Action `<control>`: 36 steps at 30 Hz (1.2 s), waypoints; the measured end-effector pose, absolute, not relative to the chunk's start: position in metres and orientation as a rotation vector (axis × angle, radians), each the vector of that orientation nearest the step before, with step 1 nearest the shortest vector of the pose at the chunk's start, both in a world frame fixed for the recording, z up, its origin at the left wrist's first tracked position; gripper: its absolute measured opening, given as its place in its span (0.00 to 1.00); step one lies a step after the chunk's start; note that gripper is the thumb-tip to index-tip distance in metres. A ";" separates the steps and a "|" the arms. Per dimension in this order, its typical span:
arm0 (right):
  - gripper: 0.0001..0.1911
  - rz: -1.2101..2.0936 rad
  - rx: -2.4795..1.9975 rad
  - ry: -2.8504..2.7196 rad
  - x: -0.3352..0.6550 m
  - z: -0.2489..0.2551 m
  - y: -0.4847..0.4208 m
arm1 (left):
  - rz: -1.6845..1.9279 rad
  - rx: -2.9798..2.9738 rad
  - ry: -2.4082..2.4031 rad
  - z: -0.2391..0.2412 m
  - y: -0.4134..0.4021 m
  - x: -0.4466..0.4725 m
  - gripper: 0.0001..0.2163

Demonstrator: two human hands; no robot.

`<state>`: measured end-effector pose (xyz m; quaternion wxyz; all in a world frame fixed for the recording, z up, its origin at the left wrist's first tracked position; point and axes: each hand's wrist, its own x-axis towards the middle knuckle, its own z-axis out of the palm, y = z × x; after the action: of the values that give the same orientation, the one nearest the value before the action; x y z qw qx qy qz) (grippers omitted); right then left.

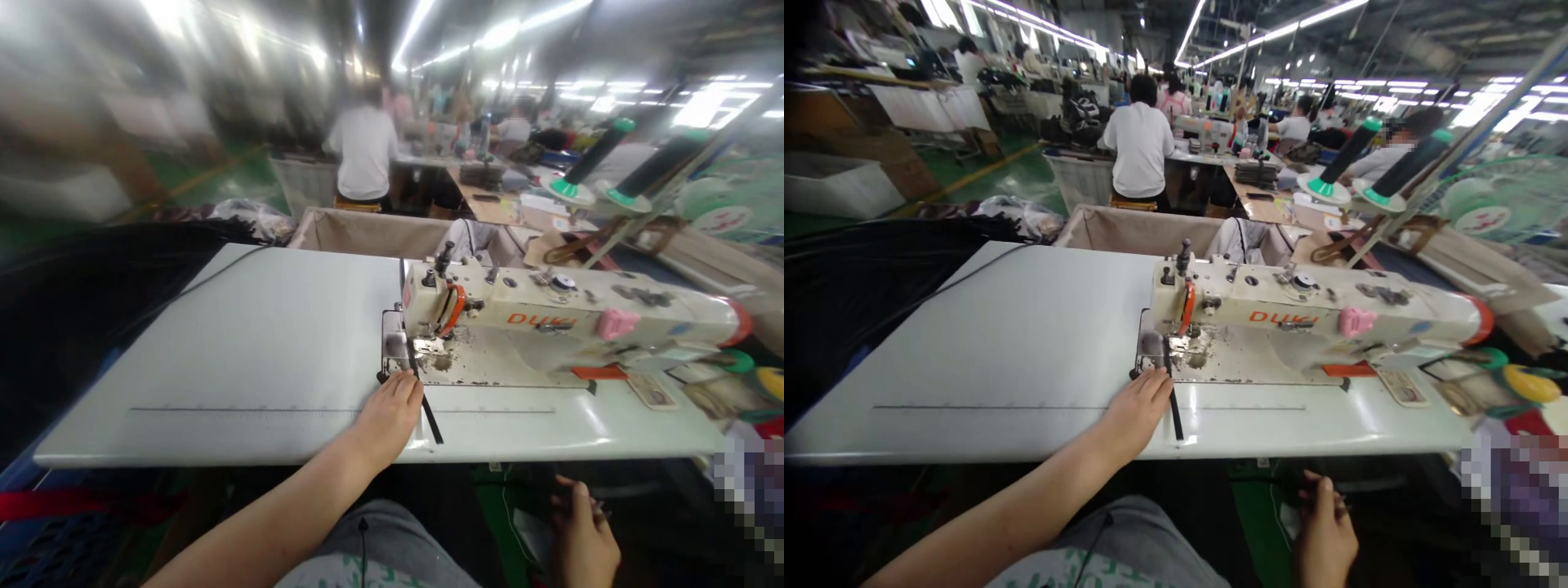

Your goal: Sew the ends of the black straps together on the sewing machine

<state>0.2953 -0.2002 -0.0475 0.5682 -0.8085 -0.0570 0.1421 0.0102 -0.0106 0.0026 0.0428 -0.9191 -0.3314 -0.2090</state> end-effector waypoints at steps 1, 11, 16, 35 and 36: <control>0.32 0.320 -1.913 -0.192 0.290 -0.041 -0.197 | -0.641 -2.814 -1.007 0.004 -0.010 0.010 0.16; 0.28 0.378 -1.868 -0.522 0.251 0.016 -0.173 | -0.690 -2.879 -1.049 0.009 -0.012 0.010 0.14; 0.35 0.509 -1.788 -0.613 0.238 0.018 -0.170 | -0.728 -2.878 -1.073 0.001 -0.011 0.010 0.12; 0.30 0.614 -1.765 -0.964 0.218 0.003 -0.166 | -0.824 -3.035 -1.639 0.019 0.029 0.007 0.11; 0.30 0.614 -1.766 -0.981 0.217 0.002 -0.166 | -0.810 -3.039 -1.649 0.020 0.031 0.007 0.11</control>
<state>0.2171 -0.1662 0.0019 0.4924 -0.7280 -0.4044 0.2531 0.0072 0.0313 0.0204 -0.2031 -0.8380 -0.4547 -0.2233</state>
